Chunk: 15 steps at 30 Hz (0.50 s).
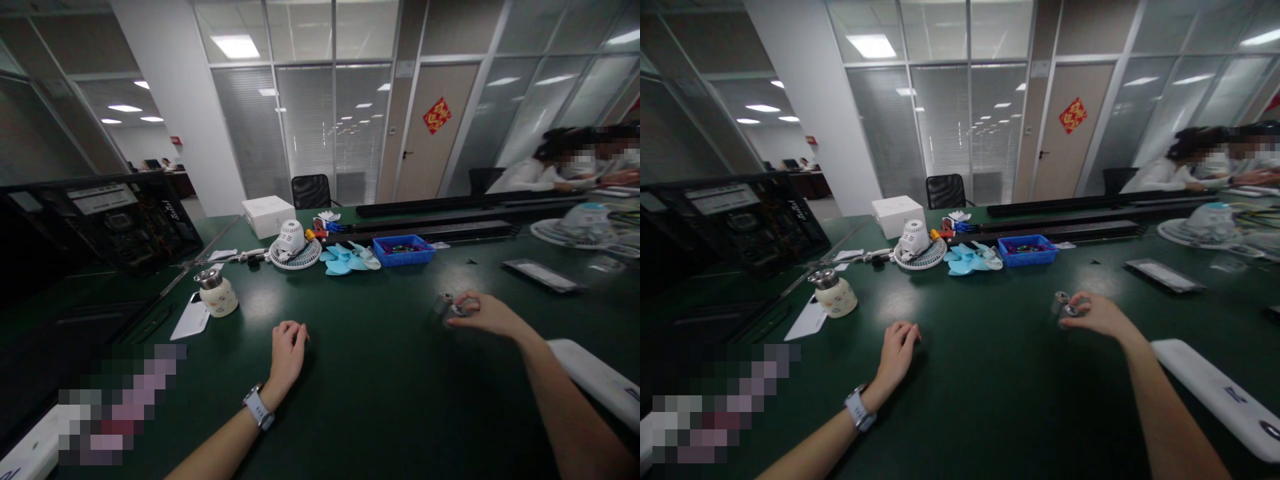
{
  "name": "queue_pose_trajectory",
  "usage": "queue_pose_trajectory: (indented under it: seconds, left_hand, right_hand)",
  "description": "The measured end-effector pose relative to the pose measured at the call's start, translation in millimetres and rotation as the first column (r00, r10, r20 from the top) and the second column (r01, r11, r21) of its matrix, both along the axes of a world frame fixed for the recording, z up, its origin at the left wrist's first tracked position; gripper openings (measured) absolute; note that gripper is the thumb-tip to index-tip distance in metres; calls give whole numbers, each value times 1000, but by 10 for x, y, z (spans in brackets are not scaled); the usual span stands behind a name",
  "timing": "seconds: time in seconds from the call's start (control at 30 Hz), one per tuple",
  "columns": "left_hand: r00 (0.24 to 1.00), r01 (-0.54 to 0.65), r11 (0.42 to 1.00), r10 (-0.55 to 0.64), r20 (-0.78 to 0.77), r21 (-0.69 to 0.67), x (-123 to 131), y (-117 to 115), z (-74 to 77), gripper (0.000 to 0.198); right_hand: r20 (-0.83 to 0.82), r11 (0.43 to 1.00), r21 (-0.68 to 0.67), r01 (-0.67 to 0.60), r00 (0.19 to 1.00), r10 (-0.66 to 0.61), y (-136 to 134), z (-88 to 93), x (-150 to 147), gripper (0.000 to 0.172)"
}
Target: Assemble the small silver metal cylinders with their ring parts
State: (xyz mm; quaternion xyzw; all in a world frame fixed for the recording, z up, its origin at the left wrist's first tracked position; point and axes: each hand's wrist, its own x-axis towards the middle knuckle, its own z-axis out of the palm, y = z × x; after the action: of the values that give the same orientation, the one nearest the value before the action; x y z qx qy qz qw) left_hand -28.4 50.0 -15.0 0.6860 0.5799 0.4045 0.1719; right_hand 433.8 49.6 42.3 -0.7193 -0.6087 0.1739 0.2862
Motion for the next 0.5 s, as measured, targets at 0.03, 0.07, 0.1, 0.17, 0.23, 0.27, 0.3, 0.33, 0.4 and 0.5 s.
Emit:
queue_pose_trajectory:
  seconds: [0.03, 0.07, 0.1, 0.17, 0.23, 0.27, 0.3, 0.33, 0.4, 0.5]
  left_hand:
    - [1000, -2, 1000, 2, 1, 2, 1, 0, 1, 42]
    - [1000, -4, 1000, 4, 2, 3, 3, 0, 1, 41]
    - [1000, -7, 1000, 7, 3, 4, 5, 0, 1, 41]
    - [1000, -10, 1000, 10, 5, 8, 9, 1, 0, 41]
    - [1000, -11, 1000, 11, 9, 11, 14, -1, 4, 41]
    - [1000, -9, 1000, 9, 12, 11, 16, -4, 10, 41]
    - [1000, -8, 1000, 7, 14, 12, 18, -9, 19, 41]
    - [1000, -4, 1000, 4, 16, 14, 21, -17, 33, 41]
    - [1000, 16, 999, -17, 19, 29, 33, -38, 72, 39]
    - [994, 107, 991, -109, 22, 82, 78, -89, 139, 29]
  right_hand:
    - [6, 999, -37, -17, 1000, 17, -6, 29, -19, 36]
    - [-16, 995, -82, -56, 998, 55, -15, 68, -68, 37]
    - [-45, 990, -104, -98, 995, 93, -26, 112, -157, 39]
    - [-69, 992, -17, -126, 990, 124, -53, 187, -467, 43]
    - [-106, 985, 69, -157, 981, 164, -85, 204, -925, 48]
    - [-142, 976, 103, -190, 969, 204, -101, 182, -1180, 50]
    - [-186, 963, 129, -237, 948, 258, -116, 141, -1429, 50]
    - [-221, 947, 158, -279, 925, 310, -128, 86, -1659, 50]
    - [-249, 917, 195, -349, 886, 391, -144, -49, -2012, 49]
    - [-189, 869, 213, -447, 854, 485, -146, -246, -2248, 47]
